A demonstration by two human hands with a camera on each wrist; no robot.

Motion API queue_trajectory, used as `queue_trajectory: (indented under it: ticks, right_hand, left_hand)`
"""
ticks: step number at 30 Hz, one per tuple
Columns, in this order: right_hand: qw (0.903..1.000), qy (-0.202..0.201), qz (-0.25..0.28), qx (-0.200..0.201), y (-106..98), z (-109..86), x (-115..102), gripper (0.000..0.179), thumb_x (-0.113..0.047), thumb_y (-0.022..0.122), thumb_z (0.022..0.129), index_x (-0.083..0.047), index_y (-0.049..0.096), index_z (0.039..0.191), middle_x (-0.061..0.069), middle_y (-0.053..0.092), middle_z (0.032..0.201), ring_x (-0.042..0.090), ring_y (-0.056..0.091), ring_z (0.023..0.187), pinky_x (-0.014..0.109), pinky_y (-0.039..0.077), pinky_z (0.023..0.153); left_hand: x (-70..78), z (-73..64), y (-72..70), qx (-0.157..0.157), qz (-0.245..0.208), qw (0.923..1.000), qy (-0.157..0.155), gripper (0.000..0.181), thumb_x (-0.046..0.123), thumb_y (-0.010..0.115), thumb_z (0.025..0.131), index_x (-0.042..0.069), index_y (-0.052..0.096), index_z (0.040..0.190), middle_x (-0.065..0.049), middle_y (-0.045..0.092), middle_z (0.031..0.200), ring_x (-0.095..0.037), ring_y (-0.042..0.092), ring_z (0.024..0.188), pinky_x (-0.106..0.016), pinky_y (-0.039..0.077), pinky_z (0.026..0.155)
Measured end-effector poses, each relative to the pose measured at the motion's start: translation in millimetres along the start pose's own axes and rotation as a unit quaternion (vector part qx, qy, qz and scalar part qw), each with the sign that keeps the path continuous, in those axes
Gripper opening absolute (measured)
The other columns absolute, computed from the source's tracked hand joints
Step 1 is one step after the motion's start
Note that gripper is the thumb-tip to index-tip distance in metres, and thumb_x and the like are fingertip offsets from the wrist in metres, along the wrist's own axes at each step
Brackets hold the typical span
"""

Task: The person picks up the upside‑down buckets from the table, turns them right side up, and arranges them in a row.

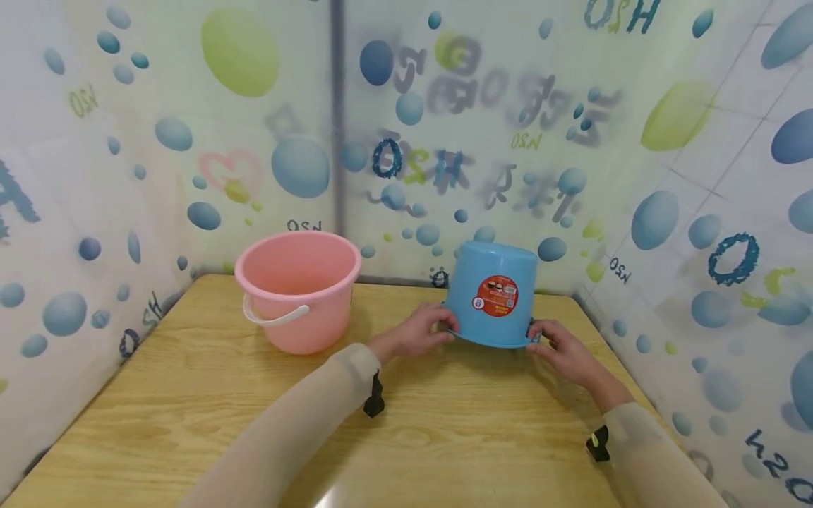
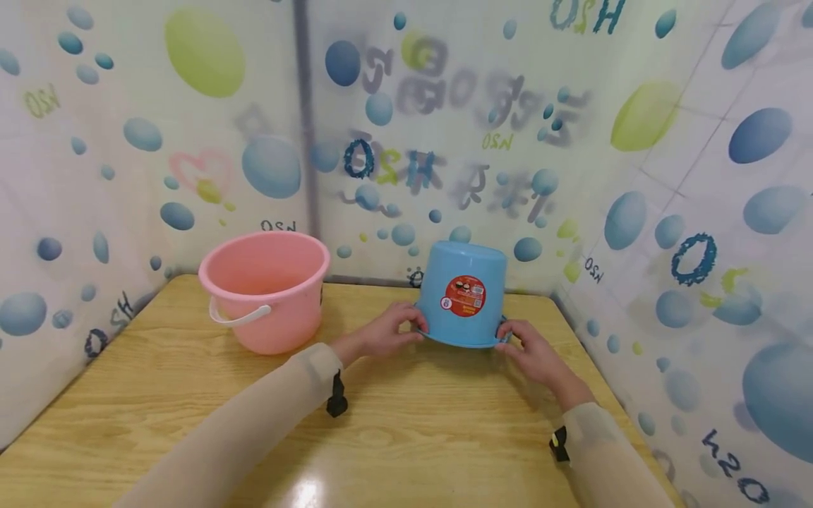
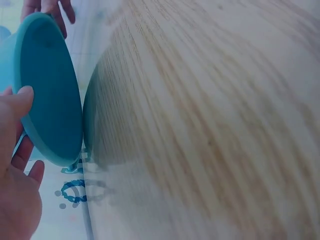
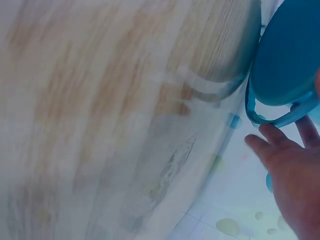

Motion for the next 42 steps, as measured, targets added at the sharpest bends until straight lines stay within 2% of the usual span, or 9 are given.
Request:
queue_trajectory:
  ticks: [3, 7, 12, 16, 23, 27, 30, 35, 42]
  right_hand:
    - [1.0000, 0.000, -0.001, 0.004, -1.4, 1.3, 1.5, 0.012, -0.012, 0.062, 0.102, -0.005, 0.057, 0.110, 0.015, 0.054, 0.123, 0.039, 0.046, 0.132, 0.063, 0.045, 0.101]
    - [0.9996, 0.026, -0.005, 0.009, -4.9, -0.8, 5.3, 0.014, -0.016, 0.060, 0.103, -0.006, 0.056, 0.113, 0.013, 0.056, 0.124, 0.033, 0.051, 0.125, 0.051, 0.048, 0.103]
    - [0.9980, 0.053, 0.034, 0.000, -10.0, -4.1, 3.6, 0.019, -0.019, 0.057, 0.106, -0.006, 0.051, 0.117, 0.020, 0.051, 0.138, 0.048, 0.052, 0.131, 0.034, 0.054, 0.097]
    - [0.9977, 0.052, 0.043, 0.004, -13.6, -4.3, 0.0, 0.019, -0.020, 0.054, 0.107, -0.005, 0.050, 0.119, 0.023, 0.049, 0.142, 0.051, 0.055, 0.126, 0.024, 0.055, 0.088]
    - [0.9973, 0.051, 0.046, 0.027, -20.0, -1.8, -11.8, 0.025, -0.023, 0.052, 0.108, -0.005, 0.048, 0.124, 0.024, 0.046, 0.149, 0.050, 0.050, 0.134, 0.025, 0.052, 0.096]
    - [0.9949, 0.045, 0.077, 0.047, -25.2, -3.1, -17.0, 0.025, -0.022, 0.051, 0.108, -0.003, 0.047, 0.125, 0.014, 0.048, 0.145, 0.026, 0.057, 0.129, 0.013, 0.049, 0.093]
    - [0.9899, 0.021, 0.129, 0.054, -27.6, -3.2, -20.5, 0.024, -0.016, 0.049, 0.108, 0.001, 0.047, 0.126, 0.001, 0.052, 0.135, 0.007, 0.062, 0.117, 0.015, 0.053, 0.093]
    - [0.9811, -0.019, 0.176, 0.077, -34.4, -3.0, -29.5, 0.035, -0.011, 0.047, 0.108, 0.002, 0.049, 0.141, -0.007, 0.057, 0.132, 0.004, 0.065, 0.113, 0.024, 0.058, 0.090]
    - [0.9873, 0.023, 0.129, 0.091, -43.2, -0.6, -39.3, 0.048, -0.027, 0.048, 0.109, -0.014, 0.045, 0.155, 0.017, 0.046, 0.153, 0.001, 0.062, 0.119, 0.028, 0.060, 0.088]
  left_hand:
    - [-4.2, -2.8, -4.5, 0.020, -0.019, 0.9995, -0.011, 0.017, 0.011, 0.070, 0.097, 0.014, 0.066, 0.113, -0.004, 0.060, 0.118, -0.022, 0.052, 0.116, -0.042, 0.040, 0.107]
    - [-13.2, -8.0, -8.9, 0.029, -0.053, 0.9969, -0.050, 0.042, 0.017, 0.063, 0.102, 0.023, 0.053, 0.143, -0.002, 0.049, 0.145, -0.025, 0.045, 0.137, -0.048, 0.041, 0.114]
    - [-16.7, -8.2, -10.4, 0.021, -0.073, 0.9962, -0.044, 0.063, 0.020, 0.053, 0.107, 0.033, 0.026, 0.162, 0.000, 0.031, 0.166, -0.024, 0.036, 0.150, -0.048, 0.040, 0.117]
    - [-14.0, -7.8, -10.2, 0.035, -0.079, 0.9957, -0.034, 0.063, 0.016, 0.050, 0.108, 0.033, 0.023, 0.163, -0.011, 0.038, 0.156, -0.028, 0.045, 0.143, -0.043, 0.043, 0.116]
    - [-2.6, -5.9, -19.5, 0.091, -0.057, 0.9940, -0.021, 0.067, 0.017, 0.055, 0.106, 0.036, 0.023, 0.162, -0.017, 0.044, 0.132, -0.030, 0.046, 0.119, -0.049, 0.046, 0.102]
    - [4.8, -5.7, -24.8, 0.098, -0.048, 0.9938, -0.021, 0.066, 0.018, 0.056, 0.105, 0.036, 0.027, 0.162, -0.017, 0.044, 0.129, -0.029, 0.044, 0.112, -0.050, 0.045, 0.097]
    - [11.0, -6.5, -26.7, 0.087, -0.085, 0.9922, -0.024, 0.064, 0.018, 0.054, 0.107, 0.033, 0.026, 0.162, -0.019, 0.039, 0.125, -0.032, 0.046, 0.116, -0.046, 0.048, 0.098]
    - [20.3, -7.0, -28.9, 0.077, -0.127, 0.9888, -0.013, 0.060, 0.016, 0.048, 0.108, 0.030, 0.026, 0.163, -0.016, 0.036, 0.120, -0.032, 0.055, 0.126, -0.041, 0.054, 0.096]
    - [26.2, -10.5, -38.2, 0.118, -0.116, 0.9860, 0.021, 0.062, -0.001, 0.048, 0.105, 0.025, 0.034, 0.160, -0.017, 0.045, 0.132, -0.037, 0.060, 0.128, -0.049, 0.054, 0.103]
Point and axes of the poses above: each hand's wrist, its own z-axis towards the middle knuckle, its own y-axis out of the palm, x = y × z, the point moved 5 cm from there along z, towards the middle knuckle
